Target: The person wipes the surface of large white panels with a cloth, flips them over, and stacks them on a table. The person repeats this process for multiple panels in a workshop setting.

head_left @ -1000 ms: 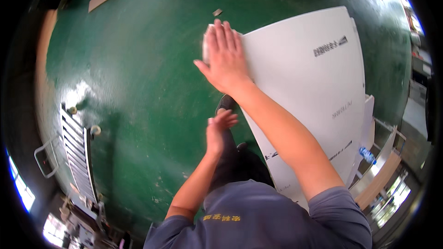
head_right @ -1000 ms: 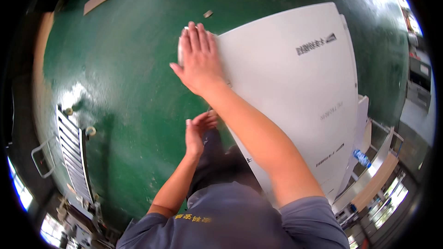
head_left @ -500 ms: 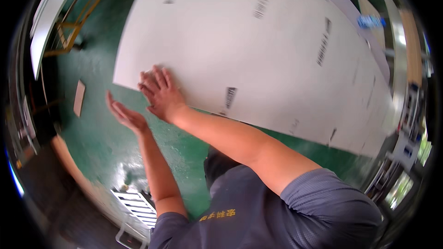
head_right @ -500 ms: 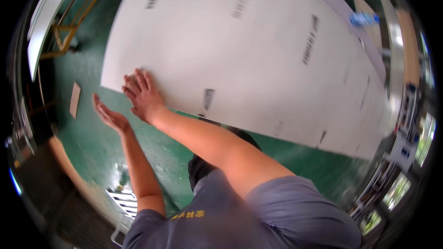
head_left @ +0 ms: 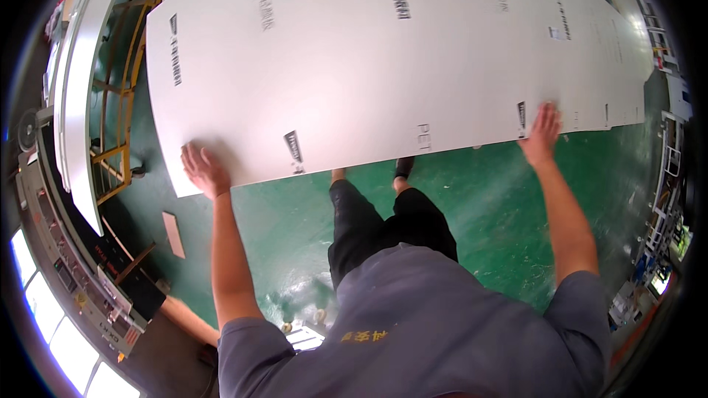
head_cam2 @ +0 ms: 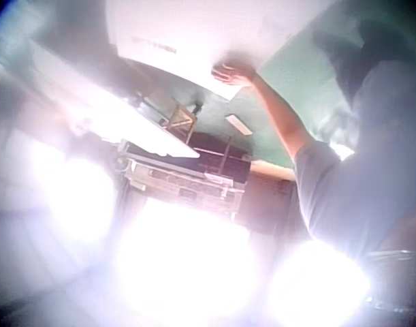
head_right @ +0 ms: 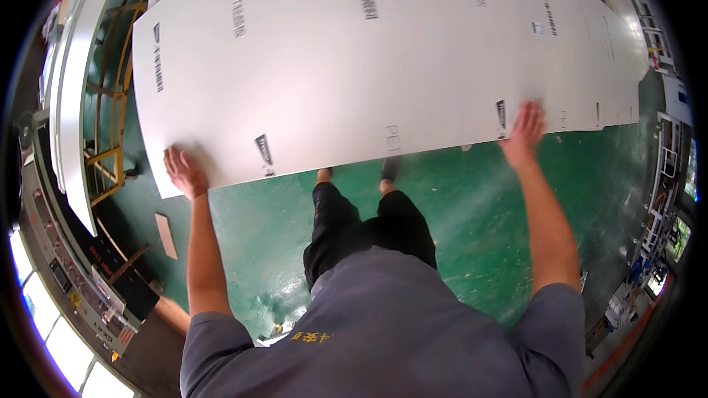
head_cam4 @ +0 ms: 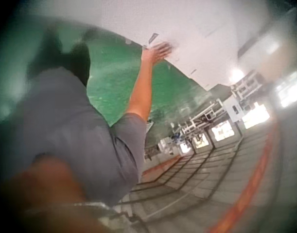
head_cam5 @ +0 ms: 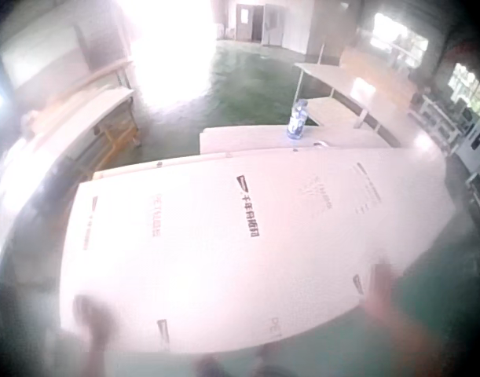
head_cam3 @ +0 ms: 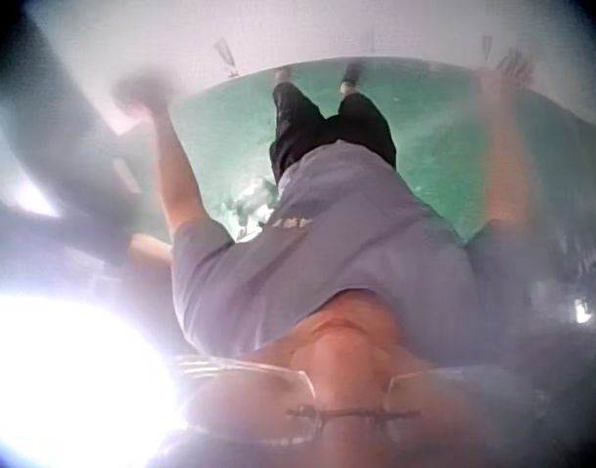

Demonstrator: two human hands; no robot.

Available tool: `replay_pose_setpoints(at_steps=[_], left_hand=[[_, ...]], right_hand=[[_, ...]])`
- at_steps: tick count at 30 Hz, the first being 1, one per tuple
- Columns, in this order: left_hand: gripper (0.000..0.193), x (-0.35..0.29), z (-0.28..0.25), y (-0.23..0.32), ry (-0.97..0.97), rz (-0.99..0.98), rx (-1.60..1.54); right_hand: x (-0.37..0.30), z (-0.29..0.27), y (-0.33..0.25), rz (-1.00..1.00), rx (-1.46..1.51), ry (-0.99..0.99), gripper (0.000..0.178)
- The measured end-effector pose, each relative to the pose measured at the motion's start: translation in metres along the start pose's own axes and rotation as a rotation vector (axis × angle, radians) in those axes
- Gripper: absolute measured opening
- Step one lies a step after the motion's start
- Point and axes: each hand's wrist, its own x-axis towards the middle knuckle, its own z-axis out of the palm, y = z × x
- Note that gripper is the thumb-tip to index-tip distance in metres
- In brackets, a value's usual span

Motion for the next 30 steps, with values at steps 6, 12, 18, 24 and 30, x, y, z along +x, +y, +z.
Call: replay_pose_setpoints(at_steps=[6, 12, 18, 24, 30], left_hand=[[0.056, -0.012, -0.008, 0.0, -0.026, -0.068, -0.136], [0.052, -0.007, -0.04, -0.027, 0.019, -0.253, -0.797], [0.063, 0.012, -0.031, -0.093, -0.039, -0.135, -0.437], [0.066, 0.001, -0.018, -0.119, -0.111, -0.088, -0.001], [0.082, 0.007, -0.008, -0.114, -0.195, -0.121, 0.285]], right_hand=[[-0.004, -0.04, -0.251, -0.432, 0.249, -0.263, 0.132], [-0.014, -0.049, -0.647, -0.953, 0.463, -0.319, 0.084], [0.063, -0.023, -0.672, -0.719, 0.52, -0.042, 0.067], [0.159, 0.026, -0.31, -0.075, 0.204, 0.195, 0.073], [0.138, 0.005, -0.286, 0.494, 0.356, -0.088, 0.061]])
